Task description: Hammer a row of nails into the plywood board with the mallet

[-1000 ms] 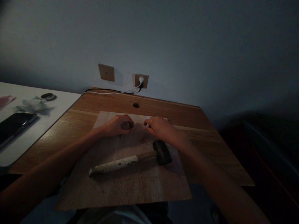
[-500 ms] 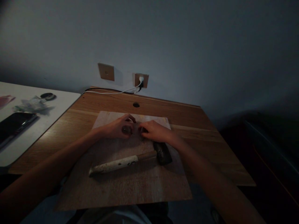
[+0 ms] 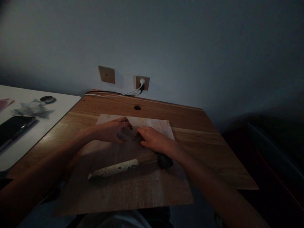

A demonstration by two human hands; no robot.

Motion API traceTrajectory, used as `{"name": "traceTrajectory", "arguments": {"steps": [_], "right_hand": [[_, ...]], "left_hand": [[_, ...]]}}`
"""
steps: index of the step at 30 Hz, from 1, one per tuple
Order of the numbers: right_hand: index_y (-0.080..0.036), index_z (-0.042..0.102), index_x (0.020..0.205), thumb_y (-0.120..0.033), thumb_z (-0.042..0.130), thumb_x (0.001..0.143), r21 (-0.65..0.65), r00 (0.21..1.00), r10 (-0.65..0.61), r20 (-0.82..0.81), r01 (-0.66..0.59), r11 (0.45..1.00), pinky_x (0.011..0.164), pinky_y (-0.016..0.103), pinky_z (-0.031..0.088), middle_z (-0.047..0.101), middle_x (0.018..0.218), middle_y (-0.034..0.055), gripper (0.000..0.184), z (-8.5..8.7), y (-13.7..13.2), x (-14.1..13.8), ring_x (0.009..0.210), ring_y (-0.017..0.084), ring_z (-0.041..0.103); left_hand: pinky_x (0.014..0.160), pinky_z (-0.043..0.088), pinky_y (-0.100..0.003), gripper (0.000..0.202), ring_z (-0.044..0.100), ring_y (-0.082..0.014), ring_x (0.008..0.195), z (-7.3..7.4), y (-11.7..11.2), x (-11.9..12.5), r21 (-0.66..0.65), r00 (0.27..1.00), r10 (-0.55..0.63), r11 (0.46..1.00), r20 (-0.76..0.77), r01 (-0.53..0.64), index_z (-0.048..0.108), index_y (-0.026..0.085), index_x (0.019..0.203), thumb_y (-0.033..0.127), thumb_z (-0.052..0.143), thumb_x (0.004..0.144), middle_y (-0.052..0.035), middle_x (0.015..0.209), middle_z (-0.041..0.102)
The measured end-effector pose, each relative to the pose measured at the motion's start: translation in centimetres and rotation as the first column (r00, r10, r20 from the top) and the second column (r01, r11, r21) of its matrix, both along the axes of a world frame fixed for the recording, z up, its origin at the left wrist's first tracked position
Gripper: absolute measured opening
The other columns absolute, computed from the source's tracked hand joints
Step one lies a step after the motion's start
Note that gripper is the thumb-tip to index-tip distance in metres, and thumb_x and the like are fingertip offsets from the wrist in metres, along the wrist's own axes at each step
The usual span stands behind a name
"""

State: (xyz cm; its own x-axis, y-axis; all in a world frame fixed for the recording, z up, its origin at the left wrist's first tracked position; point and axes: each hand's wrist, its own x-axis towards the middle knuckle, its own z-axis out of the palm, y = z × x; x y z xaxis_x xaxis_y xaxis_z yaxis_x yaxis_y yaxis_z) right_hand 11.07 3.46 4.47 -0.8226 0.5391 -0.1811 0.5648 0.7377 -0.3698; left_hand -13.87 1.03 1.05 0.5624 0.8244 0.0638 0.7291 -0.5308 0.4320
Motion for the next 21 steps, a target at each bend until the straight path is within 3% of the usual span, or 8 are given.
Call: {"name": "traceTrajectory", "arguments": {"steps": [5,12,18,21], "right_hand": [[-0.011,0.063,0.117,-0.017,0.070,0.083,0.020,1.000,-0.022,-0.004,0.022,1.000,0.093,0.037,0.046,0.063,0.118,0.0154,0.035,-0.4,0.3,0.1,0.107,0.026,0.060],[-0.010,0.065,0.122,-0.013,0.068,0.085,-0.076,0.997,0.049,-0.055,-0.053,0.996,0.100,0.038,0.045,0.065,0.119,0.0150,0.038,-0.4,0.7,-0.4,0.112,0.026,0.060],[-0.009,0.058,0.135,-0.014,0.072,0.079,-0.048,1.000,-0.012,-0.010,0.011,0.999,0.100,0.040,0.046,0.060,0.129,0.0183,0.058,-0.8,0.7,1.2,0.117,0.029,0.059],[-0.007,0.060,0.129,-0.009,0.068,0.078,-0.059,0.999,-0.009,-0.051,0.006,0.998,0.099,0.039,0.046,0.064,0.124,0.0171,0.051,-1.1,0.3,0.7,0.114,0.028,0.060]], "left_hand": [[0.073,0.050,-0.033,0.047,0.066,-0.0224,0.084,0.9,-1.2,-0.4,-0.060,0.977,0.043,0.997,-0.207,-0.057,0.063,0.021,0.117,0.029,0.074,0.072,-0.0086,0.115,0.060],[0.072,0.048,-0.029,0.021,0.064,-0.0188,0.081,1.9,-2.0,2.0,-0.109,0.994,-0.048,0.993,-0.096,0.038,0.062,0.021,0.091,0.010,0.061,0.072,-0.0042,0.099,0.064],[0.075,0.050,-0.031,0.023,0.064,-0.0213,0.086,2.0,-2.7,1.7,-0.112,0.995,-0.043,0.993,-0.095,0.032,0.060,0.021,0.096,0.013,0.065,0.075,-0.0056,0.101,0.063],[0.075,0.051,-0.031,0.025,0.064,-0.0203,0.084,1.4,-2.6,2.1,-0.106,0.999,-0.020,0.994,-0.048,0.014,0.060,0.020,0.098,0.011,0.063,0.075,-0.0062,0.103,0.063]]}}
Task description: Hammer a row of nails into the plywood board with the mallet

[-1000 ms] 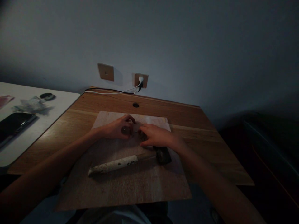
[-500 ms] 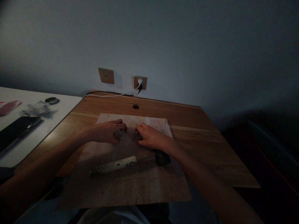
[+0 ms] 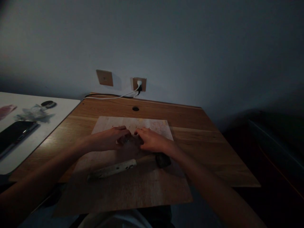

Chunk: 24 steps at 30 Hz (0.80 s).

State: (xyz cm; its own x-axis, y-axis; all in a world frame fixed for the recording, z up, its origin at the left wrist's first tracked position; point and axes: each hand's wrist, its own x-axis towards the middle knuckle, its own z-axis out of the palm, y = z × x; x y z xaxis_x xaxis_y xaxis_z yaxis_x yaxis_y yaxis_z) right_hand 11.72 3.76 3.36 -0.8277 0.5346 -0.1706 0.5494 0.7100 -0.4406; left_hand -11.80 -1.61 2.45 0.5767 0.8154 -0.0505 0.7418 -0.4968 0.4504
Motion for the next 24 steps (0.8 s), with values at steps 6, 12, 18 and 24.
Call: {"name": "traceTrajectory", "arguments": {"steps": [6,12,18,24], "right_hand": [[-0.011,0.063,0.121,-0.010,0.067,0.081,0.011,0.997,-0.018,-0.081,0.019,1.000,0.095,0.037,0.047,0.066,0.118,0.0141,0.040,0.2,0.0,-0.8,0.110,0.025,0.062],[-0.011,0.058,0.132,-0.028,0.086,0.074,-0.007,0.982,0.044,0.185,-0.044,0.999,0.100,0.041,0.046,0.061,0.133,0.0183,0.067,2.0,-0.5,0.7,0.122,0.033,0.059],[-0.012,0.060,0.119,-0.013,0.072,0.084,0.028,0.971,-0.016,0.236,0.010,1.000,0.079,0.030,0.044,0.071,0.108,0.0124,0.037,2.5,-0.7,-0.6,0.100,0.025,0.066],[-0.016,0.061,0.117,-0.037,0.082,0.083,0.056,0.952,-0.047,0.304,0.032,0.998,0.067,0.028,0.037,0.072,0.088,0.0061,0.045,3.4,-0.2,0.5,0.085,0.024,0.066]], "left_hand": [[0.089,0.053,-0.034,0.033,0.063,-0.0228,0.099,-1.0,0.3,0.0,0.050,0.997,-0.006,0.999,0.071,0.003,0.060,0.019,0.107,0.011,0.060,0.076,-0.0068,0.108,0.064],[0.094,0.051,-0.033,0.029,0.062,-0.0240,0.107,-1.2,0.7,-0.4,0.096,0.996,-0.064,0.994,0.064,0.058,0.066,0.020,0.106,0.012,0.061,0.079,-0.0063,0.108,0.067],[0.087,0.054,-0.031,0.026,0.067,-0.0196,0.094,-0.9,1.0,1.0,0.037,0.989,-0.059,0.998,0.139,0.054,0.068,0.017,0.100,0.007,0.059,0.078,-0.0072,0.109,0.065],[0.089,0.053,-0.032,0.031,0.069,-0.0203,0.098,-1.0,0.7,0.2,0.058,0.984,-0.037,0.998,0.176,0.027,0.070,0.019,0.110,0.008,0.062,0.082,-0.0062,0.111,0.068]]}}
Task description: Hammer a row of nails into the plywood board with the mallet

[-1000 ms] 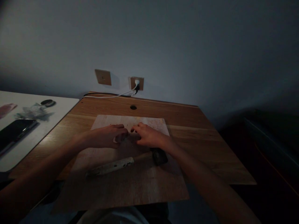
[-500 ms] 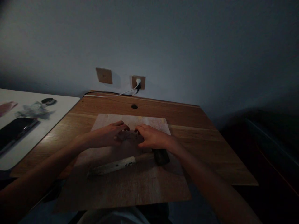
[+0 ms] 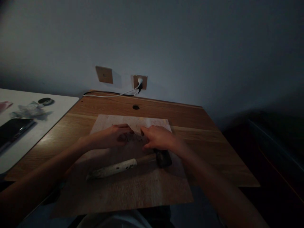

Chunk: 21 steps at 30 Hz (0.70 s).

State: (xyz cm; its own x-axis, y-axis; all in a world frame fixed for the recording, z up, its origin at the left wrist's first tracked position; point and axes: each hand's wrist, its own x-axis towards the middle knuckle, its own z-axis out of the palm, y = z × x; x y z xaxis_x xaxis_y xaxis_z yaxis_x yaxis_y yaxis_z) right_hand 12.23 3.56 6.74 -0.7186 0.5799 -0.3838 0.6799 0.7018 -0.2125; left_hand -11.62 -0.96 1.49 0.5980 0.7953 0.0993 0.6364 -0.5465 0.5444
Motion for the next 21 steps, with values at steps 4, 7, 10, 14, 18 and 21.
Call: {"name": "traceTrajectory", "arguments": {"steps": [4,7,10,14,18,21], "right_hand": [[-0.015,0.064,0.113,-0.021,0.080,0.080,0.000,0.994,0.065,0.087,-0.066,0.998,0.067,0.028,0.037,0.072,0.099,0.0092,0.037,0.1,-0.3,0.2,0.090,0.025,0.065],[-0.015,0.064,0.111,-0.008,0.069,0.082,-0.038,0.996,0.091,0.007,-0.090,0.995,0.070,0.028,0.040,0.071,0.100,0.0088,0.031,-0.7,-0.1,0.1,0.089,0.022,0.064],[-0.016,0.062,0.107,-0.007,0.064,0.086,-0.031,0.982,0.084,-0.168,-0.090,0.995,0.076,0.029,0.042,0.070,0.099,0.0069,0.023,-1.6,0.2,0.1,0.090,0.020,0.063],[-0.013,0.059,0.119,-0.018,0.074,0.085,0.081,0.958,0.016,-0.286,0.008,0.997,0.088,0.033,0.045,0.064,0.115,0.0118,0.038,-2.7,0.5,0.1,0.104,0.024,0.061],[-0.011,0.058,0.132,-0.033,0.084,0.080,0.015,0.967,-0.055,-0.248,0.061,0.998,0.092,0.037,0.047,0.058,0.126,0.0170,0.062,-3.4,1.0,-0.2,0.110,0.028,0.060],[-0.012,0.066,0.121,-0.023,0.079,0.083,-0.031,0.954,-0.030,-0.297,0.022,0.999,0.090,0.035,0.047,0.066,0.115,0.0137,0.042,-3.8,1.4,-0.7,0.105,0.025,0.063]], "left_hand": [[0.091,0.054,-0.033,0.034,0.069,-0.0214,0.100,-0.2,0.2,0.4,0.004,1.000,0.012,1.000,-0.028,-0.012,0.070,0.018,0.111,0.007,0.063,0.080,-0.0071,0.111,0.069],[0.094,0.054,-0.034,0.035,0.069,-0.0214,0.103,-0.3,0.3,1.0,0.009,0.999,-0.034,0.999,-0.012,0.034,0.070,0.019,0.112,0.005,0.057,0.083,-0.0072,0.112,0.070],[0.096,0.054,-0.034,0.035,0.069,-0.0212,0.104,-0.4,0.1,1.1,0.045,0.999,-0.035,0.998,-0.016,0.036,0.069,0.018,0.111,0.003,0.055,0.083,-0.0073,0.112,0.070],[0.090,0.056,-0.036,0.028,0.068,-0.0225,0.096,-0.4,-0.3,0.8,0.067,0.992,0.074,0.995,-0.106,-0.067,0.068,0.016,0.108,0.010,0.062,0.082,-0.0090,0.110,0.067],[0.090,0.056,-0.039,0.026,0.068,-0.0248,0.097,-0.5,-0.8,1.3,0.045,0.979,0.141,0.990,-0.144,-0.136,0.066,0.014,0.109,0.014,0.064,0.083,-0.0111,0.111,0.067],[0.089,0.057,-0.039,0.024,0.068,-0.0249,0.096,-0.9,-0.7,2.4,0.032,0.978,0.171,0.985,-0.119,-0.168,0.066,0.015,0.106,0.014,0.065,0.082,-0.0108,0.108,0.069]]}}
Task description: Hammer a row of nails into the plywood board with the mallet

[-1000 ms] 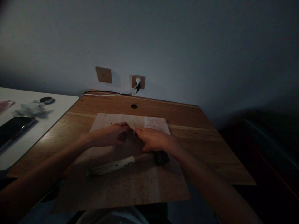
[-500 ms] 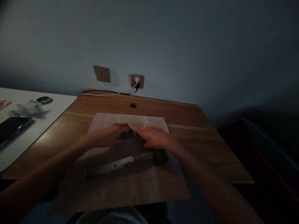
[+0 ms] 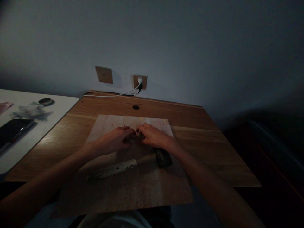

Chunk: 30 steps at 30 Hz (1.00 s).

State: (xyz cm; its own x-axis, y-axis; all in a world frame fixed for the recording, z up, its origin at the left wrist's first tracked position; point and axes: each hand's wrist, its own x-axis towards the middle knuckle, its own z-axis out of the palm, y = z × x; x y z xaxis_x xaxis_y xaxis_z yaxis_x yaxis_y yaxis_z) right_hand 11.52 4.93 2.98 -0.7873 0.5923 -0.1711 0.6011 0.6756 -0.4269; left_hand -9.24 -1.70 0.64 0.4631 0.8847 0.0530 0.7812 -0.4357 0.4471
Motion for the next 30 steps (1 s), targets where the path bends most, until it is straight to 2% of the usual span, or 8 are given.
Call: {"name": "traceTrajectory", "arguments": {"steps": [2,4,9,12,15,19,24,30], "right_hand": [[-0.012,0.071,0.111,-0.014,0.074,0.083,-0.023,0.999,0.023,-0.047,-0.024,0.999,0.087,0.033,0.046,0.072,0.107,0.0111,0.028,-0.2,0.1,-0.4,0.099,0.023,0.065],[-0.012,0.073,0.105,-0.009,0.070,0.083,-0.040,0.996,0.026,-0.090,-0.030,0.999,0.085,0.032,0.046,0.074,0.104,0.0108,0.023,-0.3,0.0,-0.8,0.096,0.022,0.067],[-0.012,0.076,0.097,-0.003,0.067,0.080,-0.078,0.987,-0.005,-0.159,-0.007,0.997,0.080,0.028,0.045,0.077,0.097,0.0091,0.022,0.0,-0.6,-1.4,0.090,0.019,0.068],[-0.013,0.075,0.090,-0.001,0.067,0.078,-0.079,0.989,-0.038,-0.144,0.027,0.996,0.075,0.026,0.044,0.075,0.088,0.0063,0.019,0.4,-0.9,-1.6,0.083,0.017,0.066],[-0.012,0.075,0.091,0.002,0.065,0.076,-0.060,0.989,-0.054,-0.135,0.046,0.997,0.074,0.025,0.043,0.075,0.087,0.0064,0.023,0.4,-1.1,-1.7,0.082,0.017,0.066],[-0.011,0.075,0.094,0.001,0.067,0.078,-0.071,0.986,-0.016,-0.166,0.004,0.997,0.075,0.024,0.044,0.075,0.089,0.0073,0.022,0.0,-1.5,-1.6,0.083,0.017,0.066],[-0.011,0.073,0.084,0.000,0.066,0.078,0.024,0.989,0.000,-0.149,0.003,1.000,0.072,0.025,0.040,0.071,0.083,0.0065,0.015,-0.5,-1.7,-1.7,0.080,0.017,0.062],[-0.013,0.074,0.083,0.000,0.064,0.078,0.008,0.989,-0.005,-0.145,0.007,1.000,0.071,0.024,0.038,0.071,0.082,0.0058,0.017,-0.2,-1.7,-1.9,0.078,0.016,0.060]], "left_hand": [[0.087,0.057,-0.038,0.023,0.069,-0.0241,0.094,-0.2,0.1,0.5,0.009,0.999,0.007,1.000,0.037,-0.008,0.066,0.015,0.104,0.011,0.063,0.081,-0.0103,0.105,0.070],[0.086,0.057,-0.037,0.024,0.069,-0.0235,0.092,-0.4,0.2,0.8,0.015,0.997,0.007,1.000,0.074,-0.008,0.066,0.015,0.103,0.008,0.060,0.080,-0.0099,0.102,0.072],[0.085,0.057,-0.038,0.026,0.070,-0.0237,0.091,-0.5,-0.4,0.9,0.004,0.994,0.027,1.000,0.106,-0.028,0.067,0.014,0.102,0.004,0.058,0.080,-0.0097,0.100,0.072],[0.087,0.057,-0.038,0.030,0.070,-0.0243,0.093,-0.6,-1.0,1.0,0.027,0.992,0.039,0.999,0.120,-0.043,0.068,0.014,0.107,0.003,0.055,0.082,-0.0098,0.104,0.071],[0.091,0.057,-0.038,0.032,0.070,-0.0242,0.097,-1.0,-1.5,0.9,0.043,0.992,0.040,0.998,0.120,-0.045,0.070,0.014,0.109,0.002,0.053,0.084,-0.0105,0.108,0.071],[0.095,0.057,-0.037,0.033,0.070,-0.0228,0.101,-1.6,-1.8,0.4,0.053,0.988,-0.011,0.999,0.154,0.003,0.072,0.015,0.110,0.002,0.055,0.085,-0.0102,0.112,0.072],[0.095,0.057,-0.037,0.034,0.071,-0.0221,0.099,-1.8,-2.0,-0.1,0.073,0.986,0.007,0.997,0.166,-0.020,0.072,0.016,0.112,0.003,0.053,0.088,-0.0093,0.109,0.072],[0.095,0.057,-0.036,0.029,0.069,-0.0212,0.101,-1.9,-2.3,-0.4,0.104,0.986,0.006,0.994,0.164,-0.024,0.070,0.017,0.113,0.007,0.054,0.091,-0.0086,0.111,0.071]]}}
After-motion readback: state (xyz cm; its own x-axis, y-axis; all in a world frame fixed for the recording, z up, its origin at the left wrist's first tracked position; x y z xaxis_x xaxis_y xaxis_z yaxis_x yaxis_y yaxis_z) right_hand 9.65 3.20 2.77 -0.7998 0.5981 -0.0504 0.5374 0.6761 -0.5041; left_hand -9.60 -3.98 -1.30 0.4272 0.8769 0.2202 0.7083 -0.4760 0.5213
